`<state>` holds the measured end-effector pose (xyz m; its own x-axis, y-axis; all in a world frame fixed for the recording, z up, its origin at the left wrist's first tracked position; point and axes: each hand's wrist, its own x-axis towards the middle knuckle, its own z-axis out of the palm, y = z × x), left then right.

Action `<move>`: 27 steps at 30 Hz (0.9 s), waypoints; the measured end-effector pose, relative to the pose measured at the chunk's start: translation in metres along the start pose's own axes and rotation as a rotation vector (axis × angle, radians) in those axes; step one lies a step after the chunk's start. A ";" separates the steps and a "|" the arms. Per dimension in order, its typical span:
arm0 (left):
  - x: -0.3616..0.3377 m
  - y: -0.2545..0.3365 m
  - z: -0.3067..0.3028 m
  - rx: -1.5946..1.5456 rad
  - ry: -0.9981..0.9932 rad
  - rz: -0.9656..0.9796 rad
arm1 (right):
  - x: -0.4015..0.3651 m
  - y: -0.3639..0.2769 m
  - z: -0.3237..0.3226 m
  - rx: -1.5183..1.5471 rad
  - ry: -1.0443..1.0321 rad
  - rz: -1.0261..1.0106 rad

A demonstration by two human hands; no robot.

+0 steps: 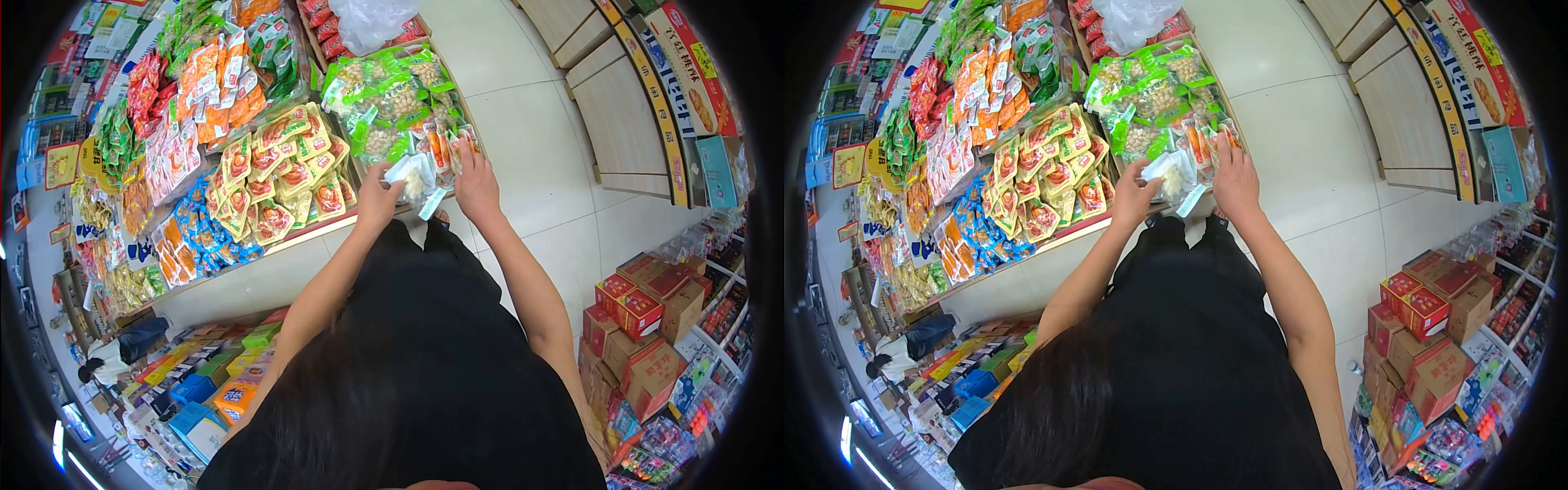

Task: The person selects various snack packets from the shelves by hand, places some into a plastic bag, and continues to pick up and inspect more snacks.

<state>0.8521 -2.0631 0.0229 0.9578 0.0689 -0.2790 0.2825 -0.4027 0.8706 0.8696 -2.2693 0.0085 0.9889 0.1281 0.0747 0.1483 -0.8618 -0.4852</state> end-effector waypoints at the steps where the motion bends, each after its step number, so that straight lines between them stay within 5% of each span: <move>1: 0.002 0.014 0.001 0.022 -0.005 0.011 | 0.000 -0.001 -0.001 0.000 0.000 0.000; 9: 0.038 0.004 0.040 0.031 0.019 0.120 | -0.001 -0.010 -0.012 0.048 -0.027 0.025; 21: 0.049 0.021 0.032 -0.181 -0.232 0.116 | 0.011 -0.025 -0.002 -0.001 0.123 -0.039; 27: 0.033 0.003 0.023 0.335 -0.090 0.250 | 0.016 -0.024 -0.005 0.023 0.033 0.002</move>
<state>0.8835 -2.0827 0.0069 0.9821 -0.1427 -0.1229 -0.0050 -0.6722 0.7403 0.8817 -2.2491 0.0261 0.9887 0.1095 0.1021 0.1464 -0.8503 -0.5055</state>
